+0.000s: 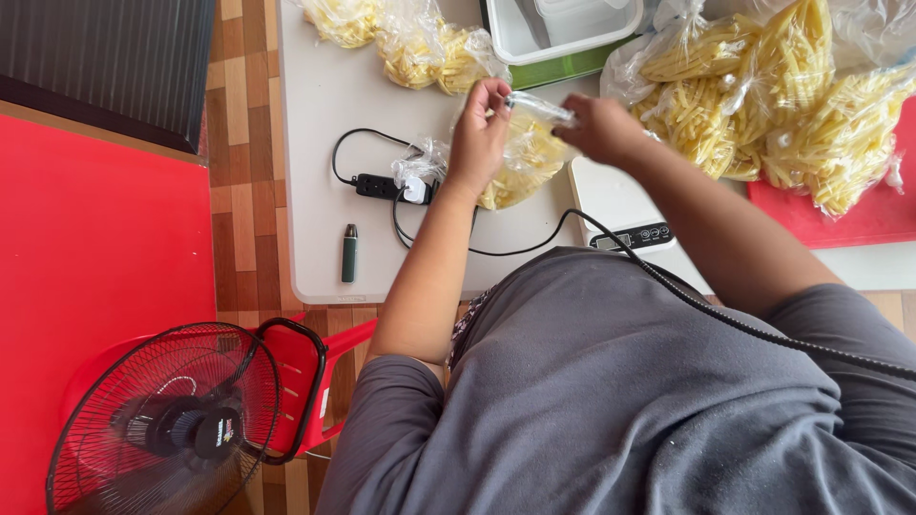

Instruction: The person repeatedly weighs portions of yellow noodles on a digital scale, places them into clear plastic bags, and ties the bags closed. Completed bags are set aside on the table. A second person is visible in the background handling bottles and containers.

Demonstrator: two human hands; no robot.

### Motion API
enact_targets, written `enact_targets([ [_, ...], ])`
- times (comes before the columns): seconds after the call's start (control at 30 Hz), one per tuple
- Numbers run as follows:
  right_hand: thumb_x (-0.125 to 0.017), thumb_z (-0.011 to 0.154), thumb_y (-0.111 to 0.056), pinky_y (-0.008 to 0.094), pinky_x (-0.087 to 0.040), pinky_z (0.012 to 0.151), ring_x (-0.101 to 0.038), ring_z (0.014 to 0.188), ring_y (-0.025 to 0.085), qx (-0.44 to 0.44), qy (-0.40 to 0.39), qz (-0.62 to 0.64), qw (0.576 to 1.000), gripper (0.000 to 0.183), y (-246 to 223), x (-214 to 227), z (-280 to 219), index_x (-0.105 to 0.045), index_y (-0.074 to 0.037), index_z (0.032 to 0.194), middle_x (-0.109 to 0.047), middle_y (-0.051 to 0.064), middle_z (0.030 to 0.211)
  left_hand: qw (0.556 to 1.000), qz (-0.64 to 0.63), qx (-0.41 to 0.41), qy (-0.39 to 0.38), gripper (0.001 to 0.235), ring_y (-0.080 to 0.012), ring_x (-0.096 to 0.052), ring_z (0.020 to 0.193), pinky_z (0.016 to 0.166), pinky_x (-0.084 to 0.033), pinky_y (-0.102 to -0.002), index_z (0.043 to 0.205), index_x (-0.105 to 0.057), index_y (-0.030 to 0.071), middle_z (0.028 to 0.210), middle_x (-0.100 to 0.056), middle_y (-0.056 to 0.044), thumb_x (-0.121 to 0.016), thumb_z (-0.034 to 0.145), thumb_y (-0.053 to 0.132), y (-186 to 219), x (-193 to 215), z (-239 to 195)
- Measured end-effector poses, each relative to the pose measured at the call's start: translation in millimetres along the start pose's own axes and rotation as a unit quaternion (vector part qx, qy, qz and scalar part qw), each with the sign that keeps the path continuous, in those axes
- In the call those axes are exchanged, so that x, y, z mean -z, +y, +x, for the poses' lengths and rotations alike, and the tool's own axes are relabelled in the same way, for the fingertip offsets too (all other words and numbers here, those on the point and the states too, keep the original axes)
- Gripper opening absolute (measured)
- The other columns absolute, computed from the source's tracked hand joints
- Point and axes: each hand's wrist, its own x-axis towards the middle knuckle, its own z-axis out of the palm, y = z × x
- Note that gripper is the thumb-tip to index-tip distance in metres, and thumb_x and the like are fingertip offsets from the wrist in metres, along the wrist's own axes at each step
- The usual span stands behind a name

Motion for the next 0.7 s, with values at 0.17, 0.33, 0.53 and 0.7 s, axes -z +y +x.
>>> enact_targets([
  [0.17, -0.070, 0.100, -0.009, 0.027, -0.058, 0.064, -0.069, 0.078, 0.007, 0.108, 0.114, 0.243, 0.957, 0.019, 4.8, 71.4, -16.6, -0.067, -0.004, 0.118, -0.073, 0.006, 0.095, 0.996, 0.048, 0.025, -0.071, 0.027, -0.0051, -0.044, 0.077, 0.071, -0.042, -0.019, 0.111, -0.059, 0.009, 0.092, -0.048, 0.003, -0.070, 0.092, -0.006, 57.6, 44.0, 16.1],
  [0.33, -0.066, 0.101, 0.002, 0.023, -0.045, 0.060, -0.055, 0.071, 0.004, 0.126, 0.085, 0.135, 0.979, 0.024, -23.2, 117.2, -50.3, -0.072, -0.005, 0.124, -0.065, 0.002, 0.086, 0.950, 0.223, -0.104, -0.191, 0.022, -0.0141, -0.057, 0.083, 0.078, -0.051, -0.027, 0.100, -0.071, 0.013, 0.115, -0.055, -0.002, -0.068, 0.092, -0.007, 103.1, 62.5, 25.0],
  [0.53, -0.061, 0.109, 0.004, 0.021, -0.045, 0.063, -0.053, 0.070, 0.004, 0.163, 0.143, 0.180, 0.959, 0.024, -44.8, 137.4, -67.8, -0.076, -0.004, 0.126, -0.063, -0.001, 0.084, 0.824, 0.518, -0.123, -0.196, 0.025, -0.0293, -0.069, 0.093, 0.076, -0.054, -0.044, 0.113, -0.078, 0.019, 0.118, -0.058, -0.010, -0.071, 0.091, 0.027, 125.5, 34.4, 39.2],
  [0.7, -0.059, 0.109, 0.005, 0.021, -0.050, 0.067, -0.059, 0.072, 0.006, 0.152, 0.162, 0.238, 0.945, 0.024, -22.5, 157.5, -81.9, -0.075, -0.003, 0.126, -0.064, 0.000, 0.085, 0.830, 0.483, -0.102, -0.260, 0.019, -0.0254, -0.070, 0.092, 0.077, -0.054, -0.041, 0.093, -0.076, 0.013, 0.108, -0.066, -0.003, -0.076, 0.087, 0.031, 132.2, 40.0, 51.1],
])
